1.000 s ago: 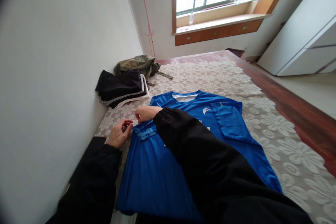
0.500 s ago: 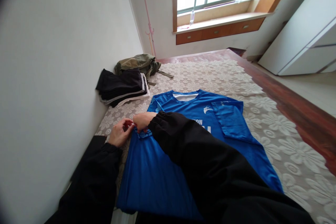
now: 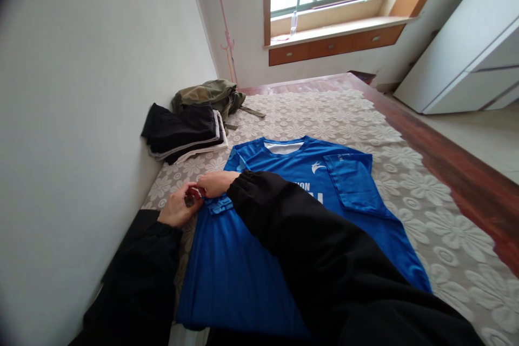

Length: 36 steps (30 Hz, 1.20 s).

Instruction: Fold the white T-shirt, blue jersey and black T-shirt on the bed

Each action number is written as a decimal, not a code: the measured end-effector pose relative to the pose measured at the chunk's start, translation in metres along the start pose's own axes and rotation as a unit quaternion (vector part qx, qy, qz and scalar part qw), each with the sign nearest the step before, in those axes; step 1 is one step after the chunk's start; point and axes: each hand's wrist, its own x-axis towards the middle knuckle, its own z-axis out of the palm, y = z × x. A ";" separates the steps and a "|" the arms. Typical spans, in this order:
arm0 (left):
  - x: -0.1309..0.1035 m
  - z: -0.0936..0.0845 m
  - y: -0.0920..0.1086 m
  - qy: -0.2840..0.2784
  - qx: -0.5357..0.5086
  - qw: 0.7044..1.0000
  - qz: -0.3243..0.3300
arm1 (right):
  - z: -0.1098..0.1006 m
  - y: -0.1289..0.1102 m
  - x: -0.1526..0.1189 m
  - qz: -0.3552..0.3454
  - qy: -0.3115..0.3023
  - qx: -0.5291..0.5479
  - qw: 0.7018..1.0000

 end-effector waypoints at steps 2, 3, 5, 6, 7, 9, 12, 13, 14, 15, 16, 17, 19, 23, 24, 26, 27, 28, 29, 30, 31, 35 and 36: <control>0.000 0.001 -0.001 0.007 0.007 1.000 -0.009 | 0.003 0.003 0.002 -0.010 0.031 -0.005 0.999; 0.001 0.001 -0.002 0.015 0.011 1.000 -0.018 | 0.004 0.005 0.003 -0.016 0.044 -0.009 0.999; 0.000 0.001 -0.004 0.033 0.026 0.998 -0.037 | 0.005 0.006 0.004 -0.026 0.051 -0.018 0.998; 0.000 0.001 -0.005 0.041 0.034 0.998 -0.043 | 0.005 0.006 0.005 -0.030 0.047 -0.022 0.998; 0.000 0.001 -0.005 0.047 0.040 0.997 -0.047 | 0.005 0.006 0.005 -0.032 0.042 -0.024 0.998; 0.000 0.001 -0.006 0.050 0.049 0.996 -0.047 | 0.005 0.007 0.006 -0.038 0.035 -0.028 0.998; 0.000 0.000 -0.005 0.046 0.050 0.996 -0.049 | 0.005 0.008 0.006 -0.052 0.051 -0.032 0.997; 0.000 0.000 -0.005 0.044 0.043 0.997 -0.051 | 0.006 0.008 0.006 -0.057 0.058 -0.029 0.996; 0.000 0.000 -0.005 0.041 0.025 0.997 -0.053 | 0.006 0.008 0.006 -0.058 0.063 -0.025 0.996; 0.000 0.000 -0.004 0.036 -0.004 0.998 -0.057 | 0.007 0.009 0.006 -0.056 0.066 -0.022 0.996; -0.001 0.000 -0.004 0.026 -0.039 0.997 -0.063 | 0.008 0.009 0.006 -0.052 0.067 -0.018 0.996; -0.003 0.000 -0.003 0.016 -0.073 0.995 -0.071 | 0.008 0.009 0.006 -0.047 0.067 -0.015 0.997; -0.010 0.000 0.000 -0.004 -0.124 0.989 -0.086 | 0.010 0.009 0.006 -0.038 0.068 -0.008 0.997; -0.033 0.002 0.007 -0.023 -0.180 0.976 -0.118 | 0.013 0.013 0.008 -0.042 0.067 0.023 0.997; -0.039 0.002 0.009 -0.031 -0.202 0.970 -0.130 | 0.013 0.014 0.008 -0.041 0.067 0.036 0.996; -0.053 0.002 0.014 -0.058 -0.254 0.952 -0.160 | 0.014 0.018 0.010 -0.036 0.067 0.063 0.995; -0.060 0.001 0.017 -0.076 -0.284 0.939 -0.176 | 0.014 0.019 0.010 -0.032 0.067 0.072 0.995; -0.067 -0.001 0.019 -0.089 -0.317 0.924 -0.193 | 0.015 0.021 0.011 -0.029 0.067 0.077 0.994; -0.075 -0.002 0.022 -0.097 -0.352 0.907 -0.208 | 0.015 0.021 0.011 -0.026 0.068 0.080 0.994; -0.083 -0.003 0.025 -0.098 -0.388 0.889 -0.223 | 0.015 0.022 0.011 -0.025 0.068 0.080 0.994; -0.092 -0.004 0.027 -0.094 -0.422 0.870 -0.235 | 0.015 0.022 0.011 -0.025 0.068 0.080 0.994; -0.130 -0.002 0.039 -0.063 -0.504 0.819 -0.267 | 0.015 0.022 0.011 -0.024 0.069 0.083 0.994; -0.140 0.000 0.042 -0.058 -0.505 0.818 -0.269 | 0.015 0.022 0.011 -0.023 0.069 0.084 0.994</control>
